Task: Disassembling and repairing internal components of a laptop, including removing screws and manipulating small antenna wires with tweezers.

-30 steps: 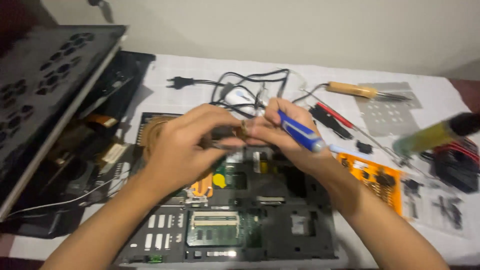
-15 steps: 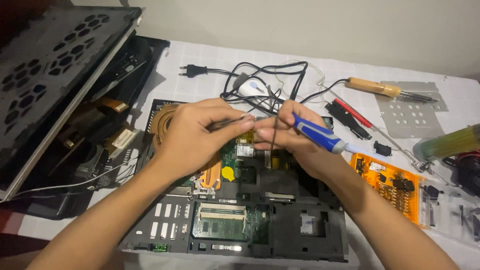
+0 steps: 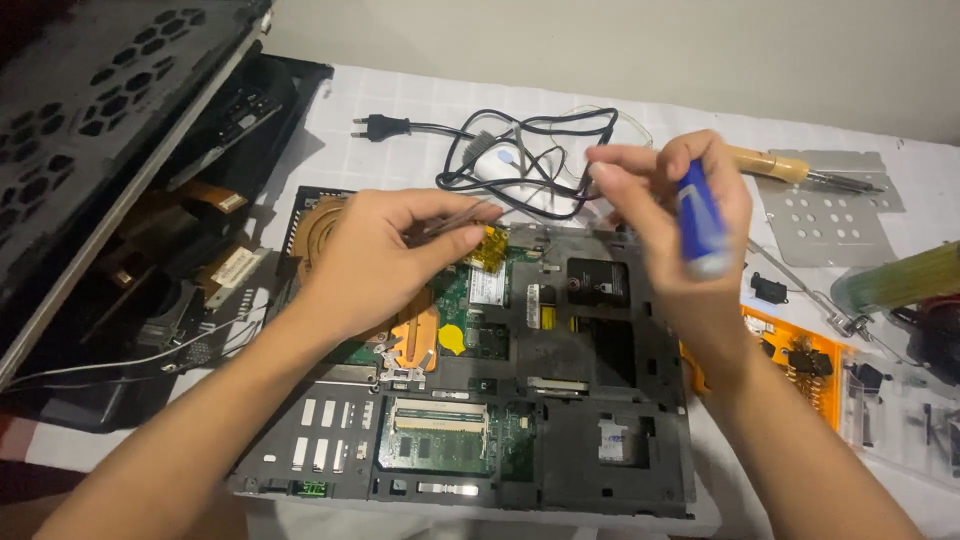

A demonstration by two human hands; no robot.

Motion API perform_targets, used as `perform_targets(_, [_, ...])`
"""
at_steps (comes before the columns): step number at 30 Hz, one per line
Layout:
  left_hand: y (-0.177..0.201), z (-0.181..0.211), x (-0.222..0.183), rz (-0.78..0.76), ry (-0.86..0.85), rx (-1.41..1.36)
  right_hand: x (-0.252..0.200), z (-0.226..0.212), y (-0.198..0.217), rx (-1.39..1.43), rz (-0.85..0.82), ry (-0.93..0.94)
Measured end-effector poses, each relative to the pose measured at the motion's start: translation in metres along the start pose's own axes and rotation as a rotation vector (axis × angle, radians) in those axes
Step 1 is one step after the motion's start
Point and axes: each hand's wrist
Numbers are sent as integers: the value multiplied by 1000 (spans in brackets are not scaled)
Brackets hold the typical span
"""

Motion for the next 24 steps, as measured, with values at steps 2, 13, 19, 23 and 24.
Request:
perform_targets(2, [1, 2, 0, 31, 30, 19, 0, 8, 2, -140, -27, 108])
perform_targets(13, [3, 10, 2, 179, 192, -158, -10, 20, -10, -199, -90, 8])
perform_targets(19, [-3, 13, 1, -112, 499, 43, -12, 28, -11, -173, -261, -27])
perform_targets(23, [-4, 5, 5, -36, 484, 55, -14, 24, -17, -230, -256, -127])
perform_targets(24, [-4, 3, 7, -13, 473, 108, -15, 22, -18, -311, -288, -100])
Point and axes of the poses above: each hand's wrist, its own x-axis towards the middle knuckle, its own y-axis out of the back of the hand, z = x × y, and after that the axes turned 11 degrees about y, right-handed
